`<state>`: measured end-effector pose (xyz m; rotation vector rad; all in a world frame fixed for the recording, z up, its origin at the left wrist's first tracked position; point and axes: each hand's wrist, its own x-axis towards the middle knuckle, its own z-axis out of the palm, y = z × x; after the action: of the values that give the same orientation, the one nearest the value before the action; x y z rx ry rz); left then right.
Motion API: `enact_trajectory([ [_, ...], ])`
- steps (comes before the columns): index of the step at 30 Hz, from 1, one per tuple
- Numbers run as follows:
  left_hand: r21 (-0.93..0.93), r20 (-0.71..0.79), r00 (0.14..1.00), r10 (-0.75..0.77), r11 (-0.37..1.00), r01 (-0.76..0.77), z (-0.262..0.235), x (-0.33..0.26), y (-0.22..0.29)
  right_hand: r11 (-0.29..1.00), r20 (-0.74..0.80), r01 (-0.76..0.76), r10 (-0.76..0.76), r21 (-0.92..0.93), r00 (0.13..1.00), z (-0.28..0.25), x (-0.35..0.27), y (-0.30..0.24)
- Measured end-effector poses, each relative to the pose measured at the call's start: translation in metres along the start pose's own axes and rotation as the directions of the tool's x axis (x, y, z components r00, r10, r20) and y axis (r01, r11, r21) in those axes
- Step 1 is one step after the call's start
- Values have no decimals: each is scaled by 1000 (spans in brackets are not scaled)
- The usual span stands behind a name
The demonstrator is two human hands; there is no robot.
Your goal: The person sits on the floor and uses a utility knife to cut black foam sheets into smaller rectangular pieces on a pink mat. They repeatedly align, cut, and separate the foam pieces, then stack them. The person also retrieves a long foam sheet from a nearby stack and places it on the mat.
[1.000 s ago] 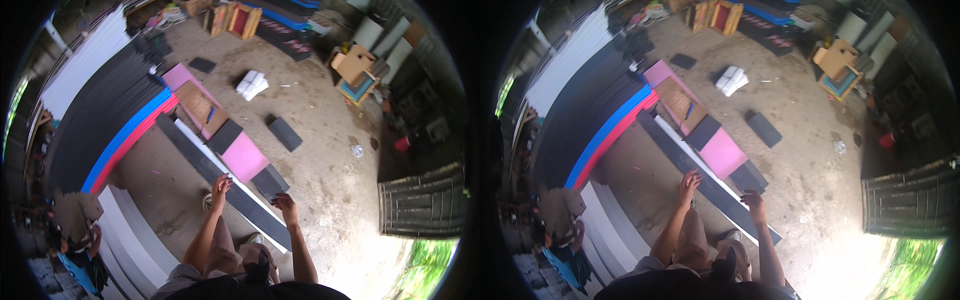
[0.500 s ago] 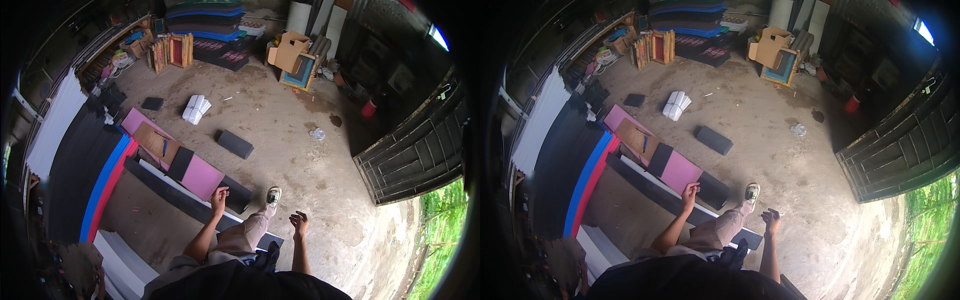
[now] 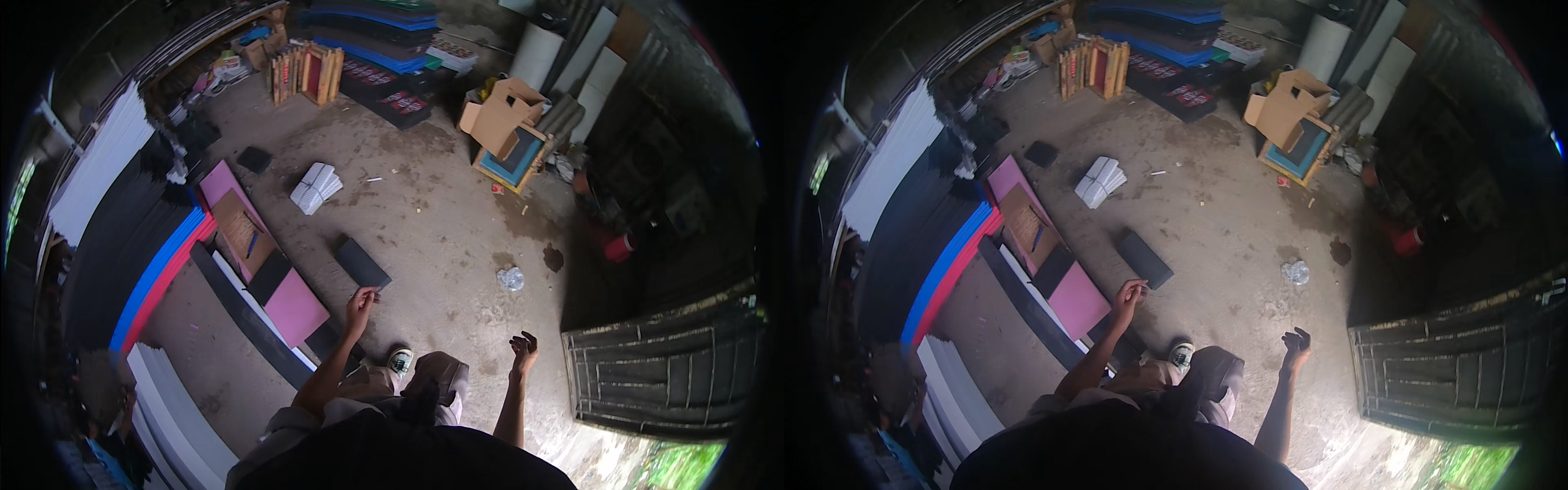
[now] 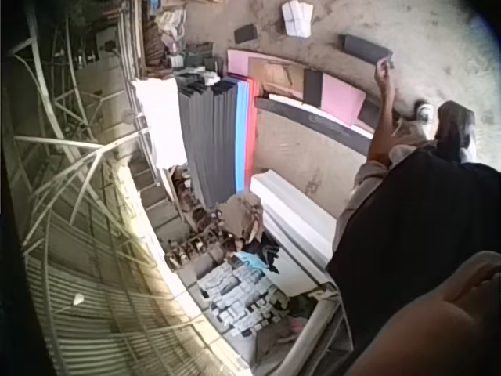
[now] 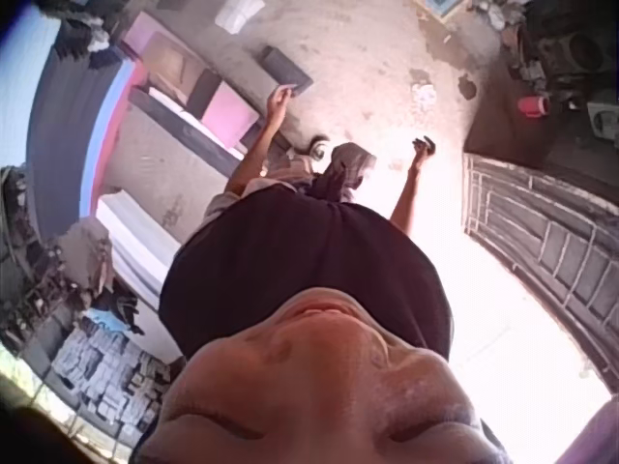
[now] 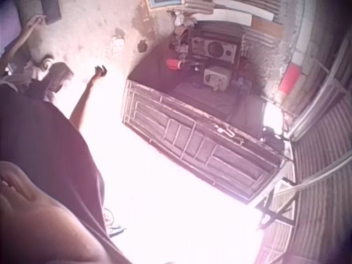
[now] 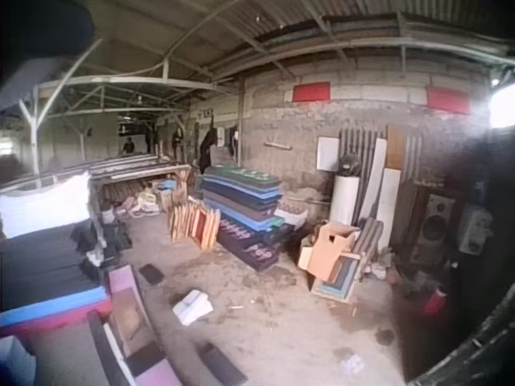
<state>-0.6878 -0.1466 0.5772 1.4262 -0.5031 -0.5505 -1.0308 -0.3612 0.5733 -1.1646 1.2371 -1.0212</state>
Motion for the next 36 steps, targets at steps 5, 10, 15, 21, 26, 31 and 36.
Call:
enact_trajectory([
  [5,241,-417,907,56,969,50,31,40,-2,978,514,-47,147,-204,845,43,74,12],
  [10,135,-534,845,8,988,76,62,86,-26,801,871,416,246,-429,425,102,181,21],
  [15,-13,-628,757,-184,974,226,109,89,-53,803,868,410,246,-431,431,167,293,5],
  [21,22,-752,637,-168,960,280,127,118,-50,749,786,273,504,-604,357,235,424,45],
  [26,-143,-877,413,-245,955,261,115,172,-111,679,739,297,587,-671,330,338,500,56],
  [31,-241,-897,290,-333,920,310,102,241,-118,744,819,345,502,-573,278,440,536,8],
  [36,-196,-910,316,-270,949,245,61,350,-77,690,844,498,495,-526,206,560,547,-21],
])
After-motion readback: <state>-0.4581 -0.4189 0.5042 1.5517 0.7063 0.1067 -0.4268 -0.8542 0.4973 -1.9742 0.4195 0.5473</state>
